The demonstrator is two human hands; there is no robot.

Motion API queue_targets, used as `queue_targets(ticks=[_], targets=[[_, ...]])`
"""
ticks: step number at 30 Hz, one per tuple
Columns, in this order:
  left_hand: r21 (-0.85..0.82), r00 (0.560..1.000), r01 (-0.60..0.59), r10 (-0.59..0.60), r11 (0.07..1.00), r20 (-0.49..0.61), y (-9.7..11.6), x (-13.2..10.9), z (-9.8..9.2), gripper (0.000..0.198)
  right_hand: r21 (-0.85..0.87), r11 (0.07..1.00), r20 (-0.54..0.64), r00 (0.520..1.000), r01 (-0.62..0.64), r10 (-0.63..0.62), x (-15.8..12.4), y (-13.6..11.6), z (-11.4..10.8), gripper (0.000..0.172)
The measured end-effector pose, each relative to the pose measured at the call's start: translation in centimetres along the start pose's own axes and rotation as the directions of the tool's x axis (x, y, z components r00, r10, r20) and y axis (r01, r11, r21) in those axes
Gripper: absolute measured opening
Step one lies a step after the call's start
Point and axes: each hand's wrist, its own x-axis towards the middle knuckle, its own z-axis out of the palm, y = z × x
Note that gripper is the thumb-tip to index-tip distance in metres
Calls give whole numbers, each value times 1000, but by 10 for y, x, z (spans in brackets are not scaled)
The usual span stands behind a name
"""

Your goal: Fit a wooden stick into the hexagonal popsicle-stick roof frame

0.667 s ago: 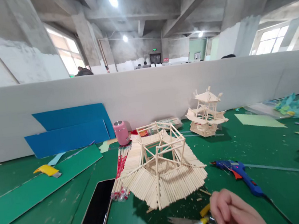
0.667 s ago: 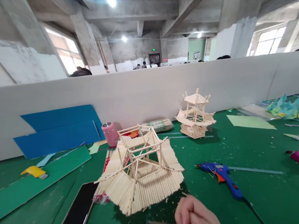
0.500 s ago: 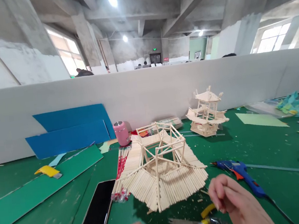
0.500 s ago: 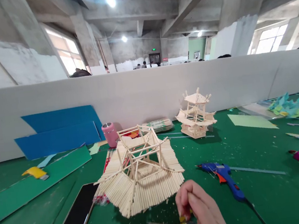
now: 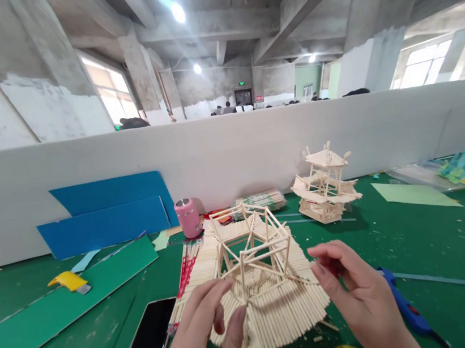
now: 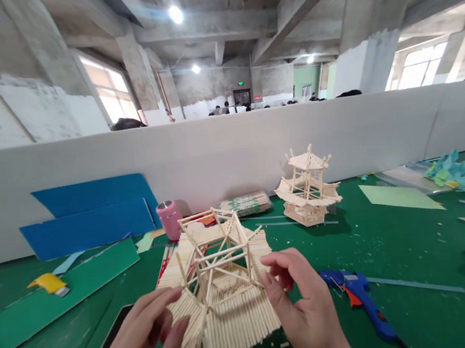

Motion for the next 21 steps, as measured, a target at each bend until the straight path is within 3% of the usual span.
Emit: queue_targets(ticks=[4,6,9,11,15,21], targets=[[37,998,-14,16,999,-57,4,19,6,25,-11,1000,26,1000,-6,6,9,6,4,15],[114,988,-113,124,987,-93,5,25,7,26,-16,1000,39,999,-16,16,13,8,7,15],[251,936,-283,324,925,-139,4,34,8,30,-48,999,65,998,-24,27,17,11,12,17],[317,904,-325,391,891,-174,3,38,8,32,-61,998,86,996,-30,35,18,12,15,17],[322,910,-291,364,901,-196,-4,39,13,36,-58,996,115,991,-62,68,20,15,19,18],[260,959,-248,275,933,-70,-14,34,22,40,-65,998,179,983,-20,31,22,18,21,16]])
